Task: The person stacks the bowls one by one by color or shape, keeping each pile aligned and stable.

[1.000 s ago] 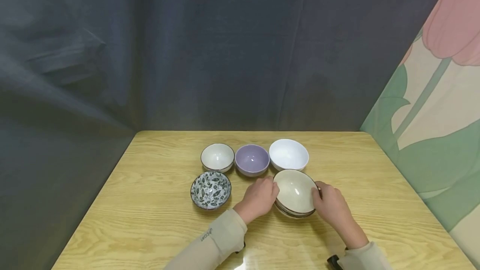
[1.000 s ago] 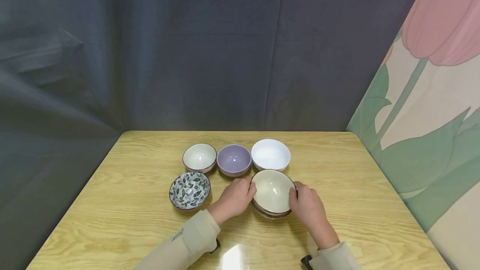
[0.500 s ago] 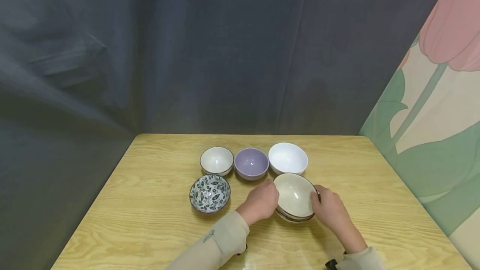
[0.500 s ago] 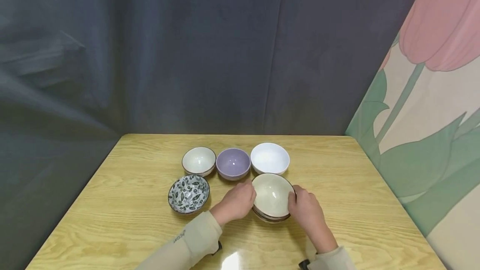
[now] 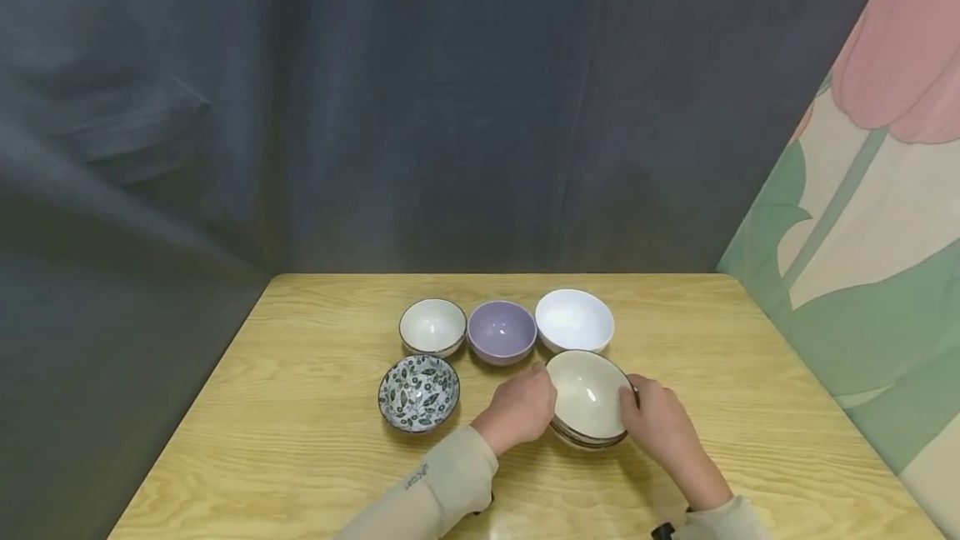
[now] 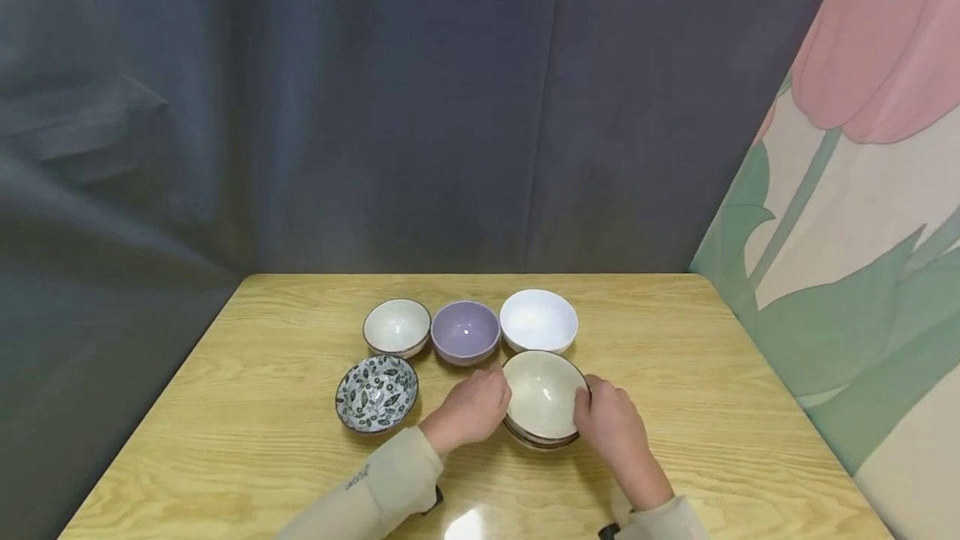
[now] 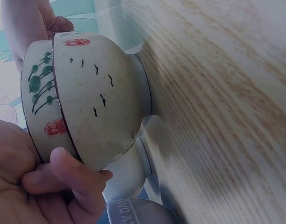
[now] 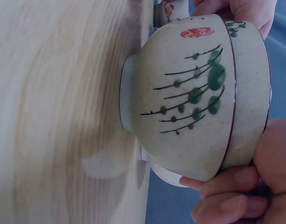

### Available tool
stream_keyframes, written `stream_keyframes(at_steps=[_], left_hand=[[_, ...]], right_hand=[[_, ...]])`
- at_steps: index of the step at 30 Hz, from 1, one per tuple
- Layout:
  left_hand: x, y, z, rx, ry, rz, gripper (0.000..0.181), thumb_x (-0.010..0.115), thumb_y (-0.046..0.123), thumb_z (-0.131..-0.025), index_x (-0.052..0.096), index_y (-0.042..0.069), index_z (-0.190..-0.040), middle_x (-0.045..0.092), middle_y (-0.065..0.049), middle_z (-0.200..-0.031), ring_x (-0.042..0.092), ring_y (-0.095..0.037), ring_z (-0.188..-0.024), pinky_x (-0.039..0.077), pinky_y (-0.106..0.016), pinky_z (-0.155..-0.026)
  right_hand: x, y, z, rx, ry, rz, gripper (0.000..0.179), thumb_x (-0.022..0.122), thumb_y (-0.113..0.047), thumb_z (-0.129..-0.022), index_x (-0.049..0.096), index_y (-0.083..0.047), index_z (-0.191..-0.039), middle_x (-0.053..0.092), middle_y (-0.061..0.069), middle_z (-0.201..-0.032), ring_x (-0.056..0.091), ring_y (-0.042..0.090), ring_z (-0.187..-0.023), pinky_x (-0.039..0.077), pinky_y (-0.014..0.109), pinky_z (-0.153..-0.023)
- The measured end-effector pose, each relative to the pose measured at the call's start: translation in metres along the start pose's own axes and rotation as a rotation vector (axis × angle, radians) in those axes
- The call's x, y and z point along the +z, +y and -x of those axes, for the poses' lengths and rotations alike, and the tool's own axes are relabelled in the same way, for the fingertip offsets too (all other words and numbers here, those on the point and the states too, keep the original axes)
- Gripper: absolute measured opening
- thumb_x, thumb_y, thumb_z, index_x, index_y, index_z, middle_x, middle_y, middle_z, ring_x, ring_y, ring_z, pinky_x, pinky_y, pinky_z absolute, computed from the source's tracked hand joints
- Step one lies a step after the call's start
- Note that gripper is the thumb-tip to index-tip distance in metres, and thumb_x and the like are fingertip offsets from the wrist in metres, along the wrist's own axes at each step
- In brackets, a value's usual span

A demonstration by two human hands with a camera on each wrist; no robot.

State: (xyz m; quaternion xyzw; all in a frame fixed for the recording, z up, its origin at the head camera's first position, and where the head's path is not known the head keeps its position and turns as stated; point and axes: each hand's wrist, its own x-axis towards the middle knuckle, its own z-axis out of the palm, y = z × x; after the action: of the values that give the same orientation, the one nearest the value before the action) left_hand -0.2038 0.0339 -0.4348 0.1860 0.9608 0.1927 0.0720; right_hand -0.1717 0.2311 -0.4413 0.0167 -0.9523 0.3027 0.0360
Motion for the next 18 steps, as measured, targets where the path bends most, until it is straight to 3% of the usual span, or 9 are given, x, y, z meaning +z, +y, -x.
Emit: stream_keyframes(at_steps=[7, 13, 18], left_hand=[[0.003, -0.002, 0.0021, 0.02, 0.001, -0.017, 0.027, 0.052, 0.013, -0.1, 0.059, -0.01, -0.112, 0.06, -0.011, -0.092, 0.057, -0.019, -0.07, 0.054, -0.03, -0.058], [0.0035, 0.0007, 0.0014, 0.0, 0.014, -0.024, 0.031, 0.051, 0.014, -0.101, 0.058, -0.012, -0.116, 0.059, -0.01, -0.084, 0.057, -0.018, -0.064, 0.052, -0.031, -0.053], [0.002, -0.0031, -0.0018, -0.003, 0.03, 0.019, 0.029, 0.046, 0.016, -0.102, 0.06, -0.008, -0.111, 0.06, -0.009, -0.082, 0.06, -0.019, -0.068, 0.053, -0.033, -0.056]], right_hand=[[0.0005, 0.0015, 0.0011, 0.007, -0.021, -0.01, 0.035, 0.048, -0.009, -0.098, 0.061, 0.016, -0.118, 0.066, 0.035, -0.11, 0.068, 0.033, -0.089, 0.058, 0.045, -0.069], [-0.0007, 0.0019, 0.0001, 0.017, -0.011, 0.028, 0.034, 0.048, -0.01, -0.098, 0.063, 0.015, -0.117, 0.067, 0.033, -0.108, 0.068, 0.03, -0.085, 0.056, 0.044, -0.066], [-0.0015, 0.0005, -0.0015, 0.029, -0.008, 0.035, 0.033, 0.048, -0.011, -0.099, 0.065, 0.013, -0.113, 0.069, 0.029, -0.101, 0.061, 0.024, -0.072, 0.05, 0.036, -0.057]])
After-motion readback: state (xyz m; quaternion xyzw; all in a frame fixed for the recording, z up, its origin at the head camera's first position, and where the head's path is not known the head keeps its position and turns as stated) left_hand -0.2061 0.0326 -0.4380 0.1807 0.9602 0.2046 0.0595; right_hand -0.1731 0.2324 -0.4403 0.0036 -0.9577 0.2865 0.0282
